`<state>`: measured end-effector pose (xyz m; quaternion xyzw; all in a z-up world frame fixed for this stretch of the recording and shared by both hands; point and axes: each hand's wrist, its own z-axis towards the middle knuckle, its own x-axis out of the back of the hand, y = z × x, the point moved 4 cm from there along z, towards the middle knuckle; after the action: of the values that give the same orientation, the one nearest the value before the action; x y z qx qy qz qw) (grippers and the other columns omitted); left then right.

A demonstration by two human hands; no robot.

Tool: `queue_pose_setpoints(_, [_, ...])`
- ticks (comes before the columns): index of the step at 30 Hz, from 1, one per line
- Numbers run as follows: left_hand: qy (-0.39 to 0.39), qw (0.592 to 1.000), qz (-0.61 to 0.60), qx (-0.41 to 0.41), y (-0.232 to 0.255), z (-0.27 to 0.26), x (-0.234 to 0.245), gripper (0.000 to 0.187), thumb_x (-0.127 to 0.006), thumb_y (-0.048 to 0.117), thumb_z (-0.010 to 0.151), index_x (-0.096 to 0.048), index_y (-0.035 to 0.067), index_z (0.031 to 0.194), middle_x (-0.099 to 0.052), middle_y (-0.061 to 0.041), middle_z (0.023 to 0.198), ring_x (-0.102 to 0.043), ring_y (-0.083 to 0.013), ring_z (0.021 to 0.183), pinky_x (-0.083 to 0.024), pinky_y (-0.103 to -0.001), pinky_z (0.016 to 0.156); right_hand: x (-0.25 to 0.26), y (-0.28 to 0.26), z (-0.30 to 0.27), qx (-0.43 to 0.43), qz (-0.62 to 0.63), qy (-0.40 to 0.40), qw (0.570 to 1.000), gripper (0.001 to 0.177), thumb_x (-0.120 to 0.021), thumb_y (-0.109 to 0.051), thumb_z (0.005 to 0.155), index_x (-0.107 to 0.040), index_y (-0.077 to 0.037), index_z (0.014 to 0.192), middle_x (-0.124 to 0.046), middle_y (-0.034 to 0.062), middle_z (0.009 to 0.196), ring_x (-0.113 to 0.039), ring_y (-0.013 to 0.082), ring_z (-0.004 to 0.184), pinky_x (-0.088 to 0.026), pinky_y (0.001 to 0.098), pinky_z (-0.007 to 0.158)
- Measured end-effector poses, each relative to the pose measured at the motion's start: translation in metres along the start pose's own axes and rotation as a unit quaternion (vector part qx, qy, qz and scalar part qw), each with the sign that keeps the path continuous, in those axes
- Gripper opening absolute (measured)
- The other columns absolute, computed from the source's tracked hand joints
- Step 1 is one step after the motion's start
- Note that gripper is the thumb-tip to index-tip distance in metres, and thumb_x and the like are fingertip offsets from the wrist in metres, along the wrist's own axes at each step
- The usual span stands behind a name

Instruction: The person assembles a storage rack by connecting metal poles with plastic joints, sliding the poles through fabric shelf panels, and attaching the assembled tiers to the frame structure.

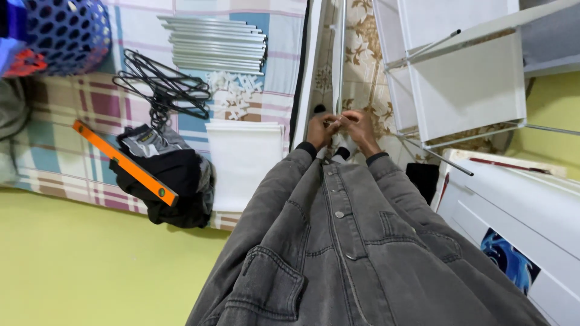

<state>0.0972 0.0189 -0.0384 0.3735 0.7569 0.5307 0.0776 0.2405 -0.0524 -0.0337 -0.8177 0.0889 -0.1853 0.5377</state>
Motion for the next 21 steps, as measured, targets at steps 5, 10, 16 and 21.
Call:
queue_pose_setpoints(5, [-0.026, 0.995, -0.101, 0.002, 0.007, -0.009, 0.011, 0.020, -0.075, 0.019, 0.093, -0.077, 0.002, 0.104, -0.077, -0.011, 0.090, -0.075, -0.0138, 0.080, -0.062, -0.029, 0.070, 0.001, -0.004, -0.007, -0.057, 0.051, -0.038, 0.996, 0.039, -0.081, -0.034, 0.089, -0.076, 0.000, 0.108, -0.071, 0.0096, 0.111, -0.070, 0.0188, 0.097, -0.057, 0.0318, 0.084])
queue_pose_setpoints(10, [-0.036, 0.996, -0.083, 0.021, 0.006, -0.020, 0.025, 0.025, -0.074, 0.022, 0.097, -0.078, -0.001, 0.107, -0.078, -0.012, 0.087, -0.072, -0.0143, 0.078, -0.059, -0.028, 0.069, -0.002, -0.010, -0.008, -0.027, 0.002, -0.068, 0.997, 0.040, -0.079, -0.034, 0.092, -0.075, 0.000, 0.111, -0.070, 0.0095, 0.115, -0.068, 0.0203, 0.104, -0.054, 0.0338, 0.090])
queue_pose_setpoints(16, [-0.016, 0.993, -0.117, 0.028, 0.006, -0.019, 0.039, 0.029, -0.074, 0.024, 0.097, -0.077, 0.001, 0.113, -0.079, -0.011, 0.094, -0.074, -0.0147, 0.083, -0.061, -0.028, 0.077, -0.015, -0.024, 0.000, -0.054, 0.104, -0.093, 0.989, 0.044, -0.078, -0.032, 0.090, -0.069, 0.000, 0.118, -0.068, 0.0090, 0.117, -0.065, 0.0202, 0.107, -0.054, 0.0337, 0.094])
queue_pose_setpoints(21, [-0.026, 0.987, -0.155, 0.031, 0.016, -0.019, 0.057, 0.034, -0.074, 0.026, 0.095, -0.074, 0.000, 0.118, -0.078, -0.011, 0.103, -0.075, -0.0154, 0.086, -0.063, -0.031, 0.081, -0.010, -0.067, 0.005, -0.039, 0.103, -0.137, 0.984, 0.036, -0.075, -0.032, 0.094, -0.068, -0.002, 0.110, -0.066, 0.0069, 0.108, -0.064, 0.0180, 0.100, -0.055, 0.0352, 0.093])
